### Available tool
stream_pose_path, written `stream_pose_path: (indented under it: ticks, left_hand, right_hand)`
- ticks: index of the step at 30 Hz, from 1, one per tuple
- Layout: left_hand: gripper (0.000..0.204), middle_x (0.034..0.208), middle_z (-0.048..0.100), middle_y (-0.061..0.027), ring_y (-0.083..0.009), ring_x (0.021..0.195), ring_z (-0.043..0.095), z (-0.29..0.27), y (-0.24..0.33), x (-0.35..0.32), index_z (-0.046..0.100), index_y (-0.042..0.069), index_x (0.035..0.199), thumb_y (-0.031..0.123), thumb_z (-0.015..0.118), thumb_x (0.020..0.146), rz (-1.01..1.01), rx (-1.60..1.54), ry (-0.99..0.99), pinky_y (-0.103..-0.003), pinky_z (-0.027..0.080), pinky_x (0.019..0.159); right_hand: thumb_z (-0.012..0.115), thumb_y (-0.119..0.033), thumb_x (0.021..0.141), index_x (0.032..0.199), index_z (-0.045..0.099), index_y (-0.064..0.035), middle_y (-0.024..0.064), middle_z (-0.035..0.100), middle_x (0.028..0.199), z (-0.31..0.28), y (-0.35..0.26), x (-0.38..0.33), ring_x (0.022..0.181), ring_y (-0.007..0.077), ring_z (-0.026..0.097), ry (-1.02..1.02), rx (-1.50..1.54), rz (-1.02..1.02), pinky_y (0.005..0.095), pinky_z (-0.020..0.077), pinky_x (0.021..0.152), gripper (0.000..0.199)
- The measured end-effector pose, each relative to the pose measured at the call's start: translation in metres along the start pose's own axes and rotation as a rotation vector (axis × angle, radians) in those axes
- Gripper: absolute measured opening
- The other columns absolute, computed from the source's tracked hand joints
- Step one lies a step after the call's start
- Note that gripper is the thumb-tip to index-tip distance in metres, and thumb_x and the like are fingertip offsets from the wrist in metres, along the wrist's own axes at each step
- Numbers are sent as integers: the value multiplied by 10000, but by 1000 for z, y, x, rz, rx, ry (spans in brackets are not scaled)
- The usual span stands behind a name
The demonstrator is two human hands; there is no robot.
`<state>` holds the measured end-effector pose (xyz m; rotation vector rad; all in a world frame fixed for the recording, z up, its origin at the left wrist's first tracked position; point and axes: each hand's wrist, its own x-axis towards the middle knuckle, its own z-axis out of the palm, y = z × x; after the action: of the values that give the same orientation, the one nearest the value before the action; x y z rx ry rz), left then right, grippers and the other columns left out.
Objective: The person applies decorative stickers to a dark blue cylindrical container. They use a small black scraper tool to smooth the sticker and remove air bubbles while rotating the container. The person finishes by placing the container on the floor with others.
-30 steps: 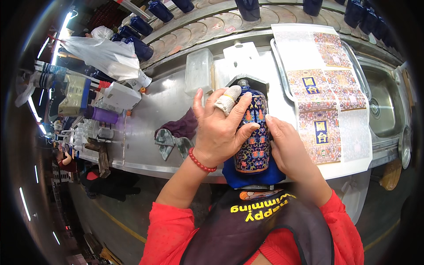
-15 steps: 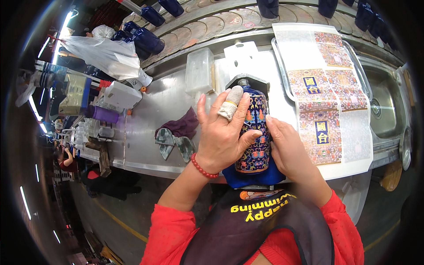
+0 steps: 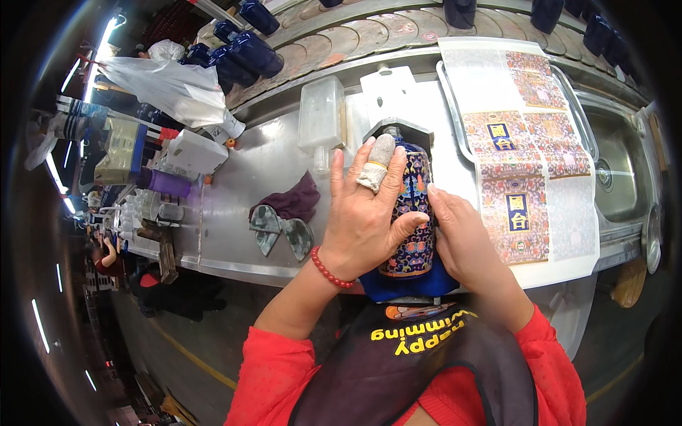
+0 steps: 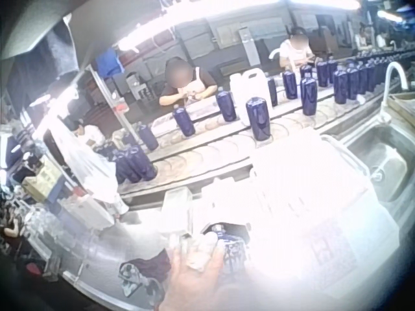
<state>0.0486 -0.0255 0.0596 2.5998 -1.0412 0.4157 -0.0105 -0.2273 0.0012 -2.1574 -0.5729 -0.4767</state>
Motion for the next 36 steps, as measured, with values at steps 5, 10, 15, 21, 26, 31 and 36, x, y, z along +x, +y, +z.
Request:
stream_pose_path:
  ticks: [5,10,15,21,26,31,36]
  left_hand:
    - [966,1550,399,-283,-479,1484,275,3,-4,-7,289,-45,1574,678,485,964,-58,-253,24,-598,86,1217]
    - [1041,1594,316,-292,-486,1515,194,9,2,-28,201,-59,1595,718,459,951,-130,-319,4,-590,65,1222]
    - [1058,1603,272,-316,-518,1506,175,11,5,-27,188,-47,1602,728,470,940,-122,-213,-36,-596,79,1218]
    - [1059,1596,240,-352,-526,1500,180,8,4,-21,183,-51,1601,717,489,939,-114,-260,-59,-597,101,1216]
    - [1062,1587,242,-365,-542,1487,193,12,6,-18,192,-50,1599,717,500,933,-96,-285,-43,-604,118,1211]
    - [1071,1571,265,-366,-562,1475,183,11,14,-10,213,-46,1595,728,510,918,-79,-154,0,-615,134,1205]
    - [1072,1563,291,-355,-548,1483,172,4,20,-5,223,-49,1591,742,488,918,-74,-70,-103,-639,123,1197]
  right_hand:
    - [560,114,824,1457,462,51,243,577,1331,1,1,-1,1149,412,588,-3,-11,2,466,475,963,644]
    - [555,116,818,1457,463,50,236,574,1340,6,5,-3,1154,404,586,-2,-17,5,463,474,954,650]
    - [558,110,812,1461,457,49,234,573,1339,10,8,-5,1164,396,581,-3,-38,-4,455,469,949,660]
    - [557,106,810,1463,444,63,236,577,1302,10,7,-6,1155,398,579,-21,-33,29,458,462,949,664]
    - [558,105,803,1465,441,68,240,575,1295,8,4,-5,1160,405,574,-23,-23,19,463,459,956,674]
    - [567,102,793,1475,435,66,242,569,1319,5,0,-4,1174,410,569,-23,-50,5,468,457,970,696]
    - [573,96,789,1488,423,65,242,564,1334,4,0,-6,1190,408,565,-34,-33,19,469,455,986,716]
